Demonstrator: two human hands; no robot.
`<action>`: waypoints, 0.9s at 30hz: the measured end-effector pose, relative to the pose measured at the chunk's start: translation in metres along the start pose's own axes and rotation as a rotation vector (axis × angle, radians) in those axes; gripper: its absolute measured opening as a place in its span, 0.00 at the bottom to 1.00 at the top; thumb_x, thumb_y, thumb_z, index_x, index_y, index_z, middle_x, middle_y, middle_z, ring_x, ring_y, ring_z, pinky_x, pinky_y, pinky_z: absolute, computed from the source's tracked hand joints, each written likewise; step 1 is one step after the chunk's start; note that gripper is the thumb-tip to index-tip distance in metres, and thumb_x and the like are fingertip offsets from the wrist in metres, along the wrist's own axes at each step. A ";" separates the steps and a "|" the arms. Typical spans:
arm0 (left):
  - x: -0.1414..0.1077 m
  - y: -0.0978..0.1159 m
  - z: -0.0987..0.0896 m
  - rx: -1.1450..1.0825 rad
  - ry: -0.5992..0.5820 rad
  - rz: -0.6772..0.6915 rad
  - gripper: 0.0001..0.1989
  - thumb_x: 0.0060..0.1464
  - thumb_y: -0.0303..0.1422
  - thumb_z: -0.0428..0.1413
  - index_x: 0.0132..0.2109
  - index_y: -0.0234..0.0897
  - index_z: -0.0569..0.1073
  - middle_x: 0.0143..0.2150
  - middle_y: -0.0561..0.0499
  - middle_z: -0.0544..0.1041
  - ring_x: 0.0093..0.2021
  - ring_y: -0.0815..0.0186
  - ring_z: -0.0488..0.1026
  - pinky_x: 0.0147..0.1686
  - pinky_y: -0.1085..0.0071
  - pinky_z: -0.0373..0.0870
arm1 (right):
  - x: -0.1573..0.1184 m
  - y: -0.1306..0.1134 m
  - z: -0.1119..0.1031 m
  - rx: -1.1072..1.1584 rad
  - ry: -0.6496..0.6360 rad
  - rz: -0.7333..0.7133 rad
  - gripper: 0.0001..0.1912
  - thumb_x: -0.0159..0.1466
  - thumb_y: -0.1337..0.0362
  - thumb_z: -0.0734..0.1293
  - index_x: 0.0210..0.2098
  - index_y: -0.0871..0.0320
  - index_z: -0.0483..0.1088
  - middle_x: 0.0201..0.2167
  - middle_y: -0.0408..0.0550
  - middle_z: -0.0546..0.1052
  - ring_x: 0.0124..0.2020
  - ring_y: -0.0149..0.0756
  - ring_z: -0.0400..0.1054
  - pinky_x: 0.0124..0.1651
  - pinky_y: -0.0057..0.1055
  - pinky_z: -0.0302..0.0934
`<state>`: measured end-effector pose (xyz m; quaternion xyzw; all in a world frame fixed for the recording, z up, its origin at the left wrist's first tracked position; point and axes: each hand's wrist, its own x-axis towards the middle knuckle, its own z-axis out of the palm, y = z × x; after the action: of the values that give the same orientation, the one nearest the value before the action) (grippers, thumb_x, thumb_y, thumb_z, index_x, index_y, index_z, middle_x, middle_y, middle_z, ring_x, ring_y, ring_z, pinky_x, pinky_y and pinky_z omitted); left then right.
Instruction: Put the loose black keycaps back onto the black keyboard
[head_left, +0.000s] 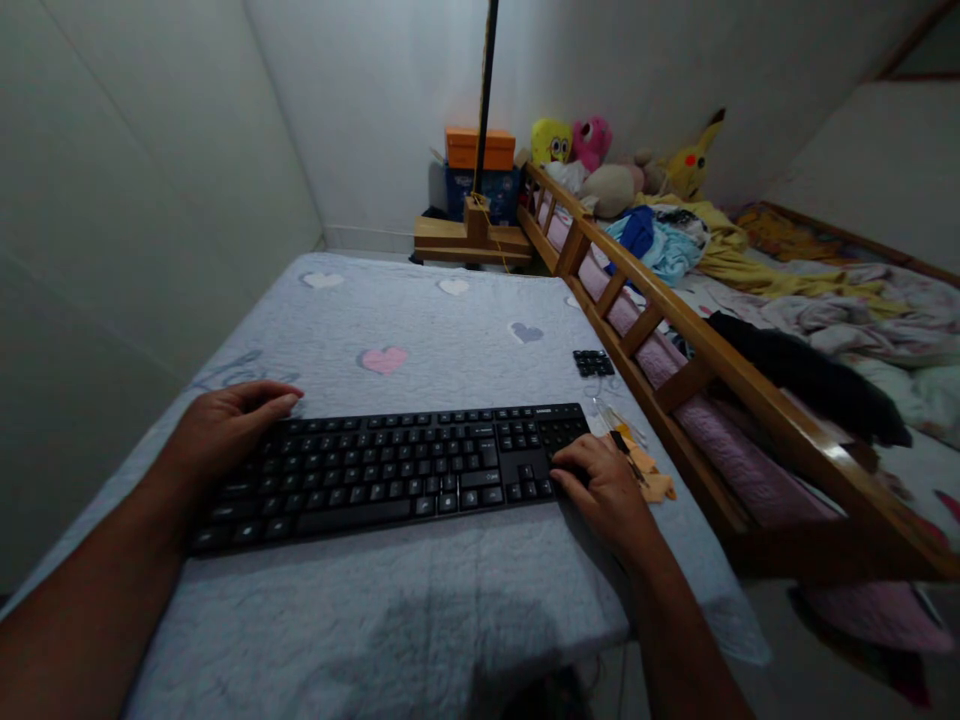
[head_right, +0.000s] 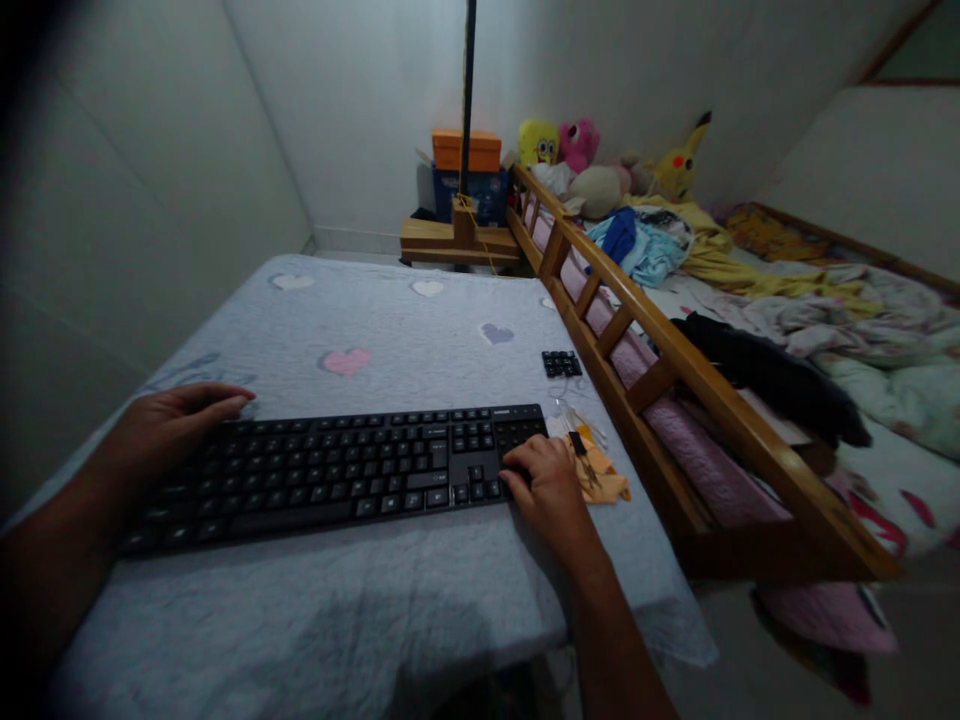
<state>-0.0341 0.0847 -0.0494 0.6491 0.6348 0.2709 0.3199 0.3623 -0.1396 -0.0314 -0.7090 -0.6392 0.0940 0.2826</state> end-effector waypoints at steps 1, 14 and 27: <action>0.000 0.000 0.000 -0.004 -0.001 -0.001 0.25 0.41 0.50 0.59 0.42 0.37 0.80 0.42 0.47 0.82 0.45 0.52 0.76 0.49 0.60 0.68 | 0.000 0.000 0.000 0.005 0.000 -0.001 0.05 0.62 0.68 0.67 0.33 0.53 0.75 0.34 0.47 0.76 0.40 0.42 0.66 0.45 0.40 0.58; -0.001 0.000 0.000 -0.013 -0.001 -0.010 0.24 0.42 0.50 0.60 0.41 0.38 0.80 0.41 0.48 0.82 0.43 0.55 0.76 0.45 0.63 0.68 | 0.003 0.003 0.001 0.037 -0.004 0.028 0.07 0.62 0.70 0.66 0.29 0.53 0.73 0.32 0.46 0.76 0.38 0.42 0.66 0.44 0.39 0.57; 0.001 -0.004 0.002 -0.008 -0.004 -0.011 0.25 0.44 0.50 0.60 0.43 0.37 0.79 0.44 0.47 0.81 0.46 0.54 0.75 0.49 0.62 0.66 | 0.007 0.001 0.001 -0.012 -0.058 0.047 0.08 0.64 0.71 0.65 0.30 0.55 0.74 0.32 0.47 0.74 0.39 0.41 0.63 0.45 0.38 0.55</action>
<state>-0.0355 0.0857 -0.0534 0.6450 0.6365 0.2702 0.3252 0.3641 -0.1327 -0.0310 -0.7224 -0.6309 0.1172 0.2575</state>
